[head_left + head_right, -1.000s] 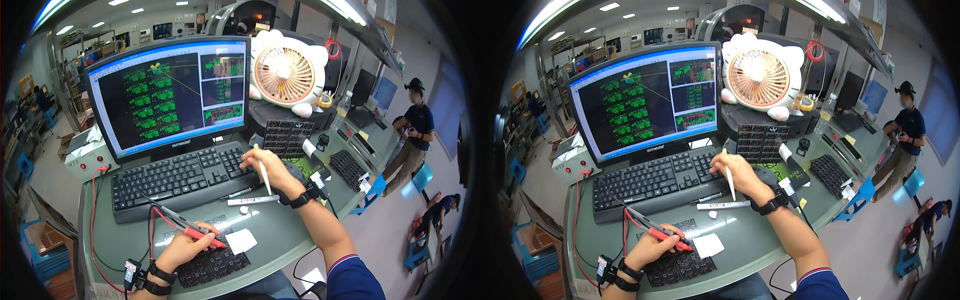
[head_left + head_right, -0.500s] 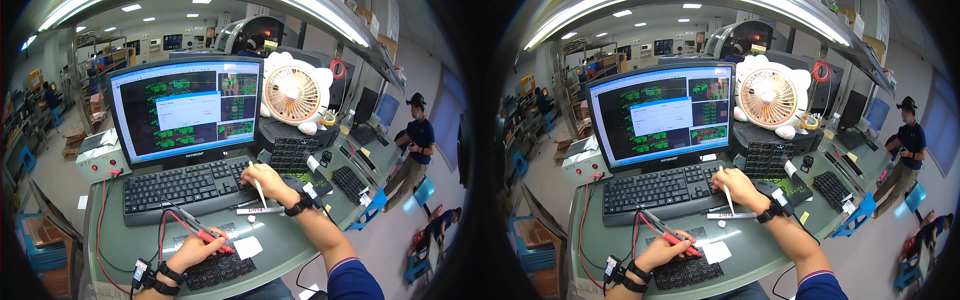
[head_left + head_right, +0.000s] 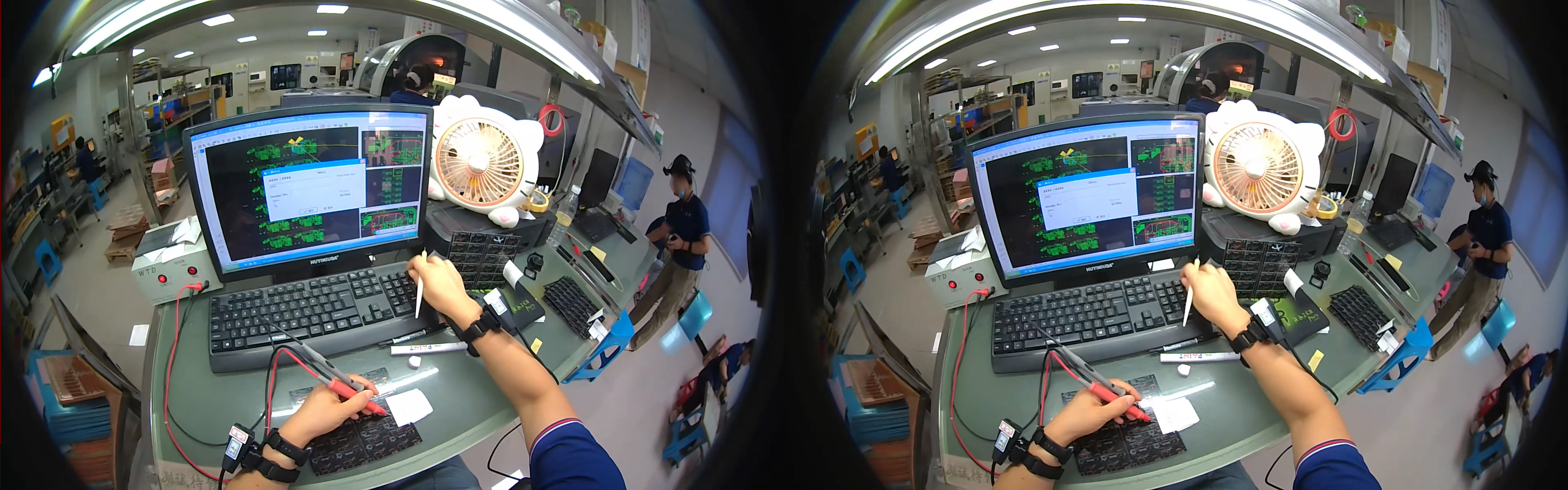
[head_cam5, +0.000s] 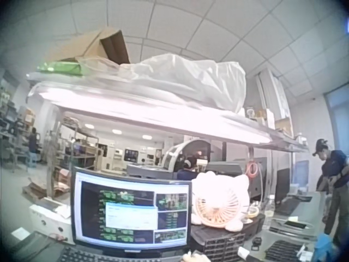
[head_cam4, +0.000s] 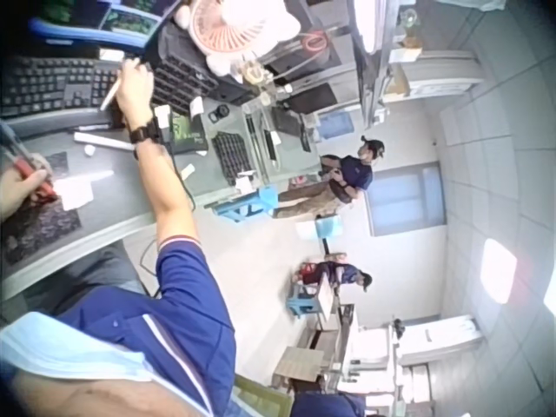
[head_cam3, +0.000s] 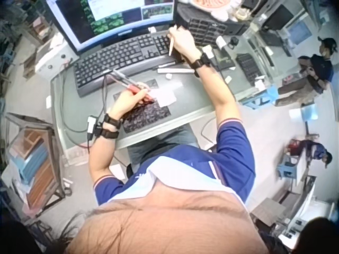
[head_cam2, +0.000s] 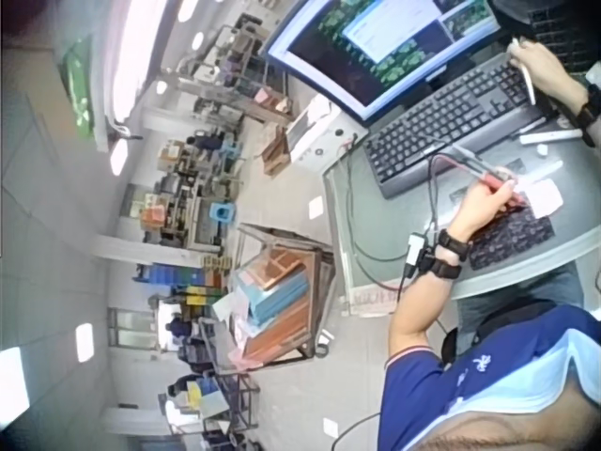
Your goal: Testing a printed circuit board using multimeter probes and a computer interface.
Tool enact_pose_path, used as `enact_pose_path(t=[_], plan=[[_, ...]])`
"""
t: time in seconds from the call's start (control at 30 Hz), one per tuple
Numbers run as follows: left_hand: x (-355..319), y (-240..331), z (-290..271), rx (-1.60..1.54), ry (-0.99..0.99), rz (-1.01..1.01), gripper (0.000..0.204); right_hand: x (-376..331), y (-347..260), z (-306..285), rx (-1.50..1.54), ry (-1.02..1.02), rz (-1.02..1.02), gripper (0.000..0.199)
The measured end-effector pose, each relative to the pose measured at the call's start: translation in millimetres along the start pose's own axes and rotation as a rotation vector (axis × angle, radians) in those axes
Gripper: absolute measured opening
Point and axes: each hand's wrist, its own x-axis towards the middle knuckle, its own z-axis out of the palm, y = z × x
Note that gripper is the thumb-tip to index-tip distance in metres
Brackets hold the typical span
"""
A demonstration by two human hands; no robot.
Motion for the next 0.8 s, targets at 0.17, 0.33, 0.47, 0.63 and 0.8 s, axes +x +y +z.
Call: enact_pose_path(t=[0.17, 0.33, 0.47, 0.63, 0.8], plan=[[-1, -3, -2, -0.005, -0.001, 0.019, 0.025, -6, -22, -12, 0.009, 0.064, -0.099, 0.013], [-1, 0, -3, 0.019, 0.004, 0.033, 0.024, -30, -19, -7, 0.201, -0.07, -0.315, 0.012], [0, 2, -1, 0.039, 0.002, 0.021, 0.024, -32, -15, -12, 0.229, -0.071, -0.353, 0.012], [0, 0, -3, 0.036, -0.002, 0.035, 0.025, -24, -21, -14, 0.231, -0.013, -0.334, 0.012], [0, -2, -3, 0.039, 0.0, 0.033, 0.025, -21, -19, -9, 0.197, 0.161, -0.239, 0.013]])
